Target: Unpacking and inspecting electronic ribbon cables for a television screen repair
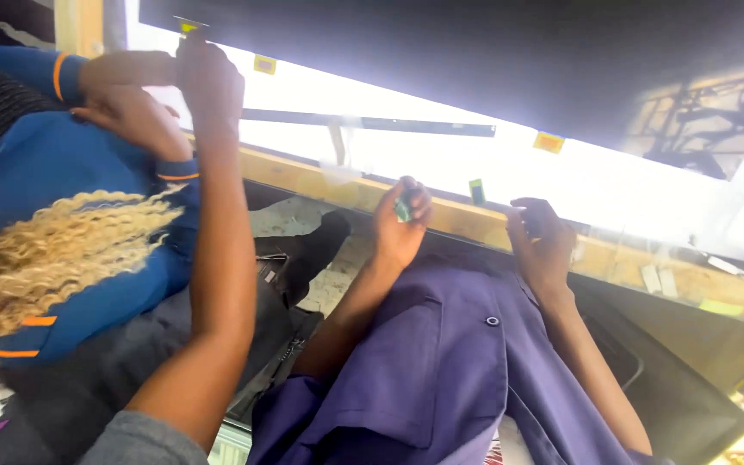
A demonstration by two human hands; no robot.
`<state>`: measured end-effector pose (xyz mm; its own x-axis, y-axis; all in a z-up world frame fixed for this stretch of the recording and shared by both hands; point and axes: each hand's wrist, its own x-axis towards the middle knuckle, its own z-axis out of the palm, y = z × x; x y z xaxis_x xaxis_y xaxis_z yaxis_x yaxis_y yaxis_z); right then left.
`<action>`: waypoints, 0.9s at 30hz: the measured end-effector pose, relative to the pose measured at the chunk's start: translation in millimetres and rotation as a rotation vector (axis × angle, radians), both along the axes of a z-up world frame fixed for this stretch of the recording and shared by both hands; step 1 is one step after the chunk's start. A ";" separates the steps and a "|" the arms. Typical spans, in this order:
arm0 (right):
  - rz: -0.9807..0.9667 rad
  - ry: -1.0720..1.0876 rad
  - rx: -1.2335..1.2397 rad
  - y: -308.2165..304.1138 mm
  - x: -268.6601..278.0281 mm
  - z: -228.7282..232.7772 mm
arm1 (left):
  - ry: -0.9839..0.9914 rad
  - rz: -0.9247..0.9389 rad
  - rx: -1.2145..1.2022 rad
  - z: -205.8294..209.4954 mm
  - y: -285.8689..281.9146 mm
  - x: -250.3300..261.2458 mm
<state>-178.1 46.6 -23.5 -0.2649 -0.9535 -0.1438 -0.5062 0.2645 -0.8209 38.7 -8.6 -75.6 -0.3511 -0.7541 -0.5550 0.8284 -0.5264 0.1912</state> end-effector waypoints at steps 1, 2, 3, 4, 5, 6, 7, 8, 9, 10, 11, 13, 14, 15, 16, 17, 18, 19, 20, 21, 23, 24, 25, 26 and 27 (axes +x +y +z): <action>-0.005 0.002 0.005 -3.2 3.0 -2.3 | 0.002 -0.005 0.005 -2.5 2.6 0.3; 0.040 0.096 0.042 -6.4 6.5 -4.3 | -0.027 -0.016 0.003 -4.7 5.2 1.2; 0.089 0.188 0.075 -11.8 10.2 -7.0 | -0.057 -0.024 -0.002 -7.0 6.1 2.5; 0.088 0.188 0.077 -15.6 12.6 -10.3 | -0.056 -0.025 0.000 -11.1 8.6 1.4; 0.125 0.283 0.098 -20.4 15.9 -13.8 | -0.056 -0.036 0.021 -14.8 10.2 1.4; 0.163 0.377 0.118 -25.2 19.4 -16.8 | -0.055 -0.046 0.042 -18.1 12.0 1.6; 0.165 0.374 0.116 -25.7 20.2 -22.3 | -0.058 -0.043 0.041 -19.6 12.6 0.2; 0.179 0.437 0.108 -26.0 21.8 -27.3 | -0.043 -0.058 0.057 -20.8 13.3 -0.4; 0.196 0.498 0.101 -26.2 25.4 -32.1 | -0.030 -0.070 0.074 -21.4 14.9 1.0; 0.202 0.493 0.098 -23.1 22.3 -37.3 | -0.035 -0.064 0.073 -26.1 19.1 -3.1; 0.209 0.489 0.123 -24.3 23.3 -44.2 | -0.006 -0.064 0.082 -30.6 20.1 -2.8; 0.242 0.469 0.124 -24.3 25.3 -54.8 | 0.006 -0.034 0.075 -35.7 22.4 -1.1; 0.232 0.469 0.166 -24.0 25.2 -59.5 | 0.009 -0.023 0.066 -37.3 22.8 -0.8; 0.216 0.471 0.216 -20.8 23.9 -64.2 | 0.015 -0.021 0.062 -39.6 24.5 -1.9; 0.235 0.459 0.200 -24.1 26.9 -65.4 | 0.000 0.000 0.053 -34.6 20.1 0.8; 0.214 0.460 0.212 -23.1 27.0 -64.8 | -0.002 -0.022 0.047 -29.2 18.0 0.3; 0.193 0.461 0.223 -22.4 26.2 -64.7 | -0.005 -0.045 0.041 -24.2 15.5 -1.2; 0.201 0.458 0.219 -23.4 29.1 -59.9 | -0.008 -0.037 0.040 -17.0 13.8 -1.0; 0.202 0.461 0.178 -24.1 31.6 -55.3 | -0.029 -0.035 0.040 -10.0 12.3 -1.1; 0.199 0.466 0.138 -24.2 33.6 -50.6 | -0.049 -0.036 0.041 -3.1 10.8 -2.0; 0.202 0.483 0.126 -23.4 35.1 -47.7 | -0.049 -0.044 0.047 1.6 9.3 -0.4; 0.201 0.501 0.118 -23.5 35.4 -46.8 | -0.048 -0.056 0.054 3.5 8.0 -0.1; 0.205 0.501 0.115 -25.1 37.8 -44.2 | -0.048 -0.051 0.052 3.5 7.6 0.3; 0.201 0.533 0.108 -26.7 40.3 -41.7 | -0.054 -0.056 0.052 3.4 7.1 0.8; 0.195 0.565 0.102 -27.1 42.7 -38.2 | -0.060 -0.063 0.054 4.2 7.4 1.1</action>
<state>-135.3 19.4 -61.7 -0.1488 -0.9810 -0.1248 -0.9032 0.1862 -0.3868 39.8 -1.2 -71.4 -0.3619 -0.7001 -0.6155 0.7814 -0.5879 0.2093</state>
